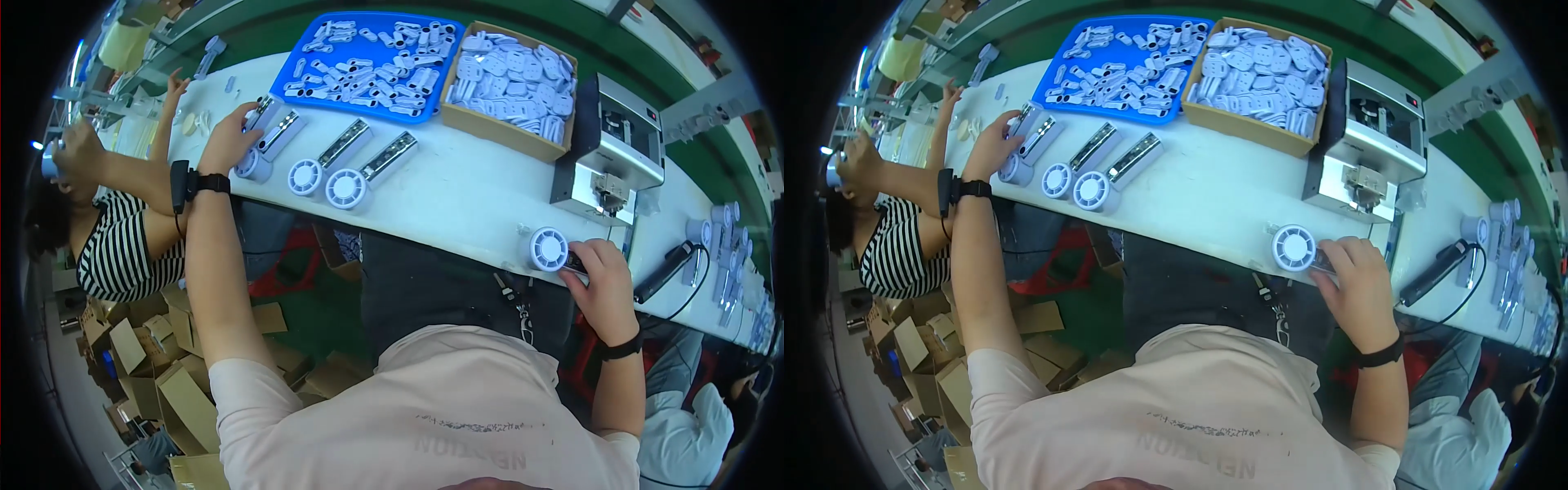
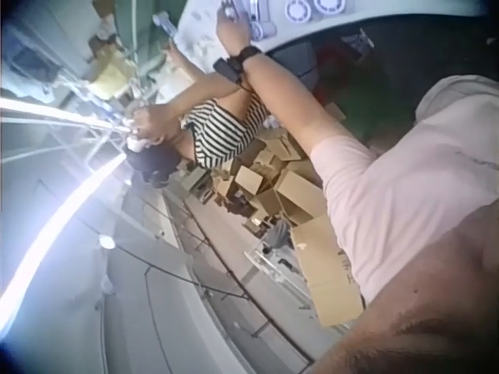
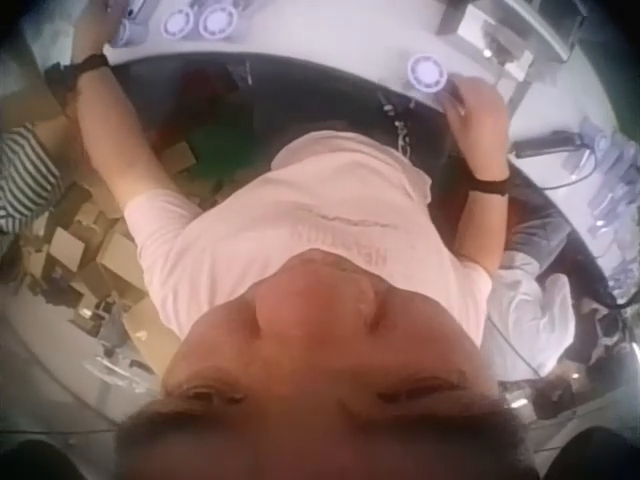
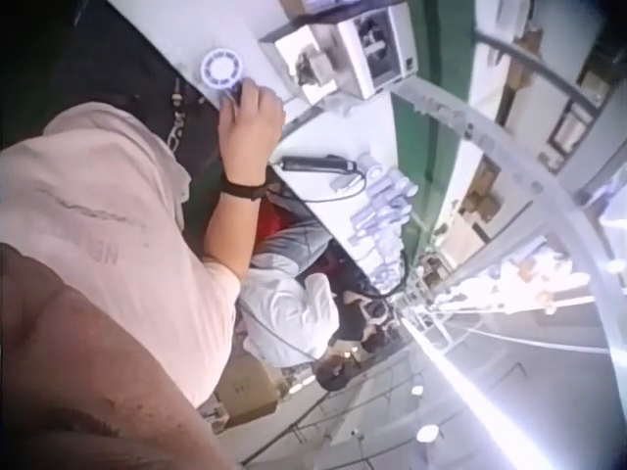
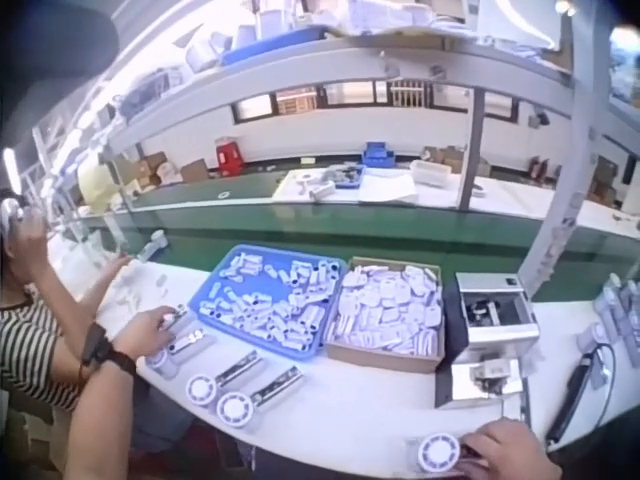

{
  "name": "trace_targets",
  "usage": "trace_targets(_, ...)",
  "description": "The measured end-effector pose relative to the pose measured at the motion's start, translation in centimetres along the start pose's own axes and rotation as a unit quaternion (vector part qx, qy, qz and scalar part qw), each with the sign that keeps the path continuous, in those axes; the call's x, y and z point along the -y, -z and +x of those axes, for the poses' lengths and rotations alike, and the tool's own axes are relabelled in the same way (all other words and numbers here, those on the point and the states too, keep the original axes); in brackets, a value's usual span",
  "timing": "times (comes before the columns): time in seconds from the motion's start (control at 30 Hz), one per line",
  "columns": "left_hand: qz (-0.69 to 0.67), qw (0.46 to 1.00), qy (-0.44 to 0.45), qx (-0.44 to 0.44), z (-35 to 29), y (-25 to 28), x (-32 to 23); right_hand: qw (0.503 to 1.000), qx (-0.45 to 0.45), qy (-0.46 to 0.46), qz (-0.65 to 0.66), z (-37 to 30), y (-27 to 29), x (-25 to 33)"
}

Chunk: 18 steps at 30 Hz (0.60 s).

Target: Assemble small electronic components by manually placing parts and using an electric screwdriver to fasten them.

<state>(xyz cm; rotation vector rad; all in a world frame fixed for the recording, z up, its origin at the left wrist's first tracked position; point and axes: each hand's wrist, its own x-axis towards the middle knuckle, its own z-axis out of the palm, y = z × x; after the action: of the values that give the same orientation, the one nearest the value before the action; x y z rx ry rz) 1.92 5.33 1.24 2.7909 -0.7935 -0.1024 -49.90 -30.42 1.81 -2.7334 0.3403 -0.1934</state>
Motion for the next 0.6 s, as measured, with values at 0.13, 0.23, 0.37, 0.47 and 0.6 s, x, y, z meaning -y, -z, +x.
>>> trace_targets(0.13, 0.067, 0.992, 0.068, 0.08, -0.4, 0.5, -0.4, 1.0, -0.004, -0.029, 0.009, -0.8, -1.2, -1.8)
trace_targets(0.23, 0.035, 0.997, 0.052, 0.035, -0.3, -1.2, 4.0, 0.999, -0.009, -0.024, 0.042, -0.7, -1.6, -2.1)
trace_targets(0.37, 0.006, 0.994, -0.048, -0.095, 1.4, -2.0, -3.5, 0.998, -0.033, -0.019, 0.058, -1.4, -1.8, -2.8)
trace_targets(0.47, -0.024, 0.987, -0.123, -0.104, 1.6, -3.3, -14.2, 0.998, -0.019, -0.021, 0.057, -1.7, -1.9, -3.1)
trace_targets(0.6, 0.088, 0.973, -0.206, -0.058, 4.2, -7.2, -22.6, 0.997, -0.076, -0.006, 0.03, -1.9, -0.4, -1.9)
